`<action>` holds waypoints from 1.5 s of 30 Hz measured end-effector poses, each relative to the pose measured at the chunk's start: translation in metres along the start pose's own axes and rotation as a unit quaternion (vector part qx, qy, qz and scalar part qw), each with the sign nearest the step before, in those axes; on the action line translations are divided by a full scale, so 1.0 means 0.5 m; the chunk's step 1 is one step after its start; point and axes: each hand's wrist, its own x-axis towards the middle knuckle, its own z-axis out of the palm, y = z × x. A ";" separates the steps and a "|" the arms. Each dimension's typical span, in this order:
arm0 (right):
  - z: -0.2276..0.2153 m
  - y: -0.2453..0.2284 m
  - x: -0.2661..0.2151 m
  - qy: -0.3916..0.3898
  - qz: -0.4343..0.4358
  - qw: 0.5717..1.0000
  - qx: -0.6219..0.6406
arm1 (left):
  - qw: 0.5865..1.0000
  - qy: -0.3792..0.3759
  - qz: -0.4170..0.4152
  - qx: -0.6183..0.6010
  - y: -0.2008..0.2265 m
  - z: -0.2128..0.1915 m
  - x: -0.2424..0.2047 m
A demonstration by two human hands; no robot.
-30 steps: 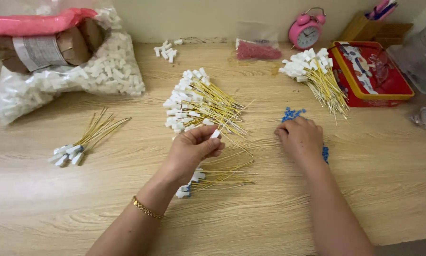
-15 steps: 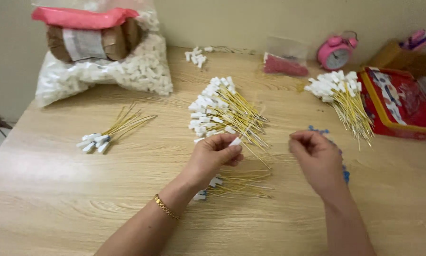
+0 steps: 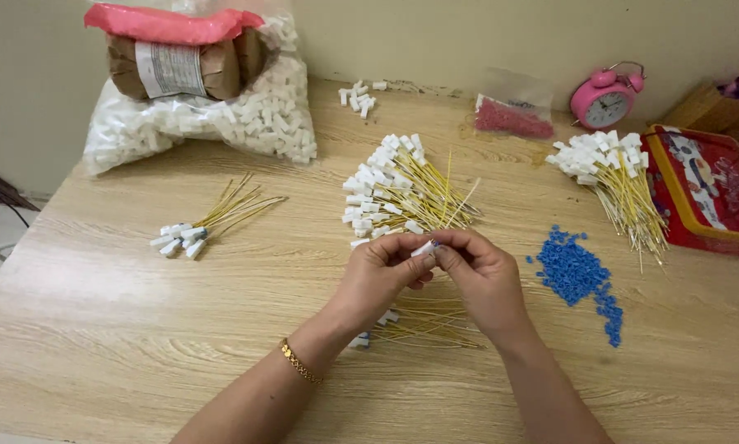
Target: Assembling small plastic caps onto the ends of white wire connectors.
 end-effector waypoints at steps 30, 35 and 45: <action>-0.136 0.049 0.010 0.063 -0.086 0.929 -0.355 | 0.916 -0.050 0.026 0.398 0.102 -0.057 -0.019; -0.278 0.174 0.015 0.088 -0.072 0.719 -0.686 | 0.850 -0.163 -0.002 0.501 0.133 -0.095 -0.029; -0.207 0.091 0.022 0.075 0.074 0.819 -0.564 | 0.709 -0.013 0.219 0.671 0.051 -0.078 0.124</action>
